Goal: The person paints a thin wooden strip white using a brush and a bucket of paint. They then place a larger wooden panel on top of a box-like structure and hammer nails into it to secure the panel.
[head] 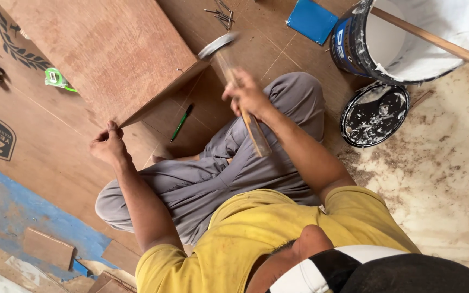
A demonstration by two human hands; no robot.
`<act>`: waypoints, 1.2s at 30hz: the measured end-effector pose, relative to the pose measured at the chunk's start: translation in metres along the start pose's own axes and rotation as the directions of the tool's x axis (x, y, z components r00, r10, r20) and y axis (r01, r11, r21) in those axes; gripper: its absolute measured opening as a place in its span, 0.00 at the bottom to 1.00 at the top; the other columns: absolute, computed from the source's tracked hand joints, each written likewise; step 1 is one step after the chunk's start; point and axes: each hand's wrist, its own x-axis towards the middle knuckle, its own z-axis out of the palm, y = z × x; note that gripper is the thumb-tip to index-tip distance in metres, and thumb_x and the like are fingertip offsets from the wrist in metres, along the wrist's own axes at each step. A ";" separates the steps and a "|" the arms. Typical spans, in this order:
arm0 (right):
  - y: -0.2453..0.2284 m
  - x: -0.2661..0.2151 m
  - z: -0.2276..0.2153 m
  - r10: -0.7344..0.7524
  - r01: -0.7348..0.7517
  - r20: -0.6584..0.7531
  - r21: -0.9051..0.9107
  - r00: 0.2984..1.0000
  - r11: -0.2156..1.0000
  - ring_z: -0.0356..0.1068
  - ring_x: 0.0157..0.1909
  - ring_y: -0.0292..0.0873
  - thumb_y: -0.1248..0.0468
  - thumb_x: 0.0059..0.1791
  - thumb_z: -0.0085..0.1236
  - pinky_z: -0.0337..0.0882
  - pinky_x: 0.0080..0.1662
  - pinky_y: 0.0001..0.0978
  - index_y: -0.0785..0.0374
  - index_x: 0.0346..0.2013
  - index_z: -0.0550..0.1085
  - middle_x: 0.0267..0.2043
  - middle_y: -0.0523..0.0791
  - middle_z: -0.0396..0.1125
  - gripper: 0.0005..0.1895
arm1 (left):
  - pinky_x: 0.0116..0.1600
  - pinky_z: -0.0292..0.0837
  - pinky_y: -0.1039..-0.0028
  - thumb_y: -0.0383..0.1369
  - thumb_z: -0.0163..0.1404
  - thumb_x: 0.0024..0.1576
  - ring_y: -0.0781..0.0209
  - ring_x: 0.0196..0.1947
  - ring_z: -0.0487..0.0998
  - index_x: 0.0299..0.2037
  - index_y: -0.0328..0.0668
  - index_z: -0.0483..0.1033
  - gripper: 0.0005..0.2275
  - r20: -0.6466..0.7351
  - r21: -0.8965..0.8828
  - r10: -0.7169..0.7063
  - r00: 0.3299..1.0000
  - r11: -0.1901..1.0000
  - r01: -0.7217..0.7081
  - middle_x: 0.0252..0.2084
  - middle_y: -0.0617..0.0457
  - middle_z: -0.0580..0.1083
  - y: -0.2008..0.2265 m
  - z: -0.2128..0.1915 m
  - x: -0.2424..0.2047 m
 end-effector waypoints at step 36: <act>-0.024 -0.013 -0.001 0.140 -0.149 0.226 0.026 0.964 0.988 0.62 0.16 0.32 0.68 0.57 0.48 0.65 0.18 0.27 0.59 0.78 0.47 0.26 0.42 0.64 0.37 | 0.32 0.75 0.78 0.29 0.63 0.59 0.65 0.25 0.78 0.32 0.25 0.78 0.11 0.050 0.052 -0.023 0.998 0.998 0.020 0.27 0.48 0.78 -0.010 -0.006 0.009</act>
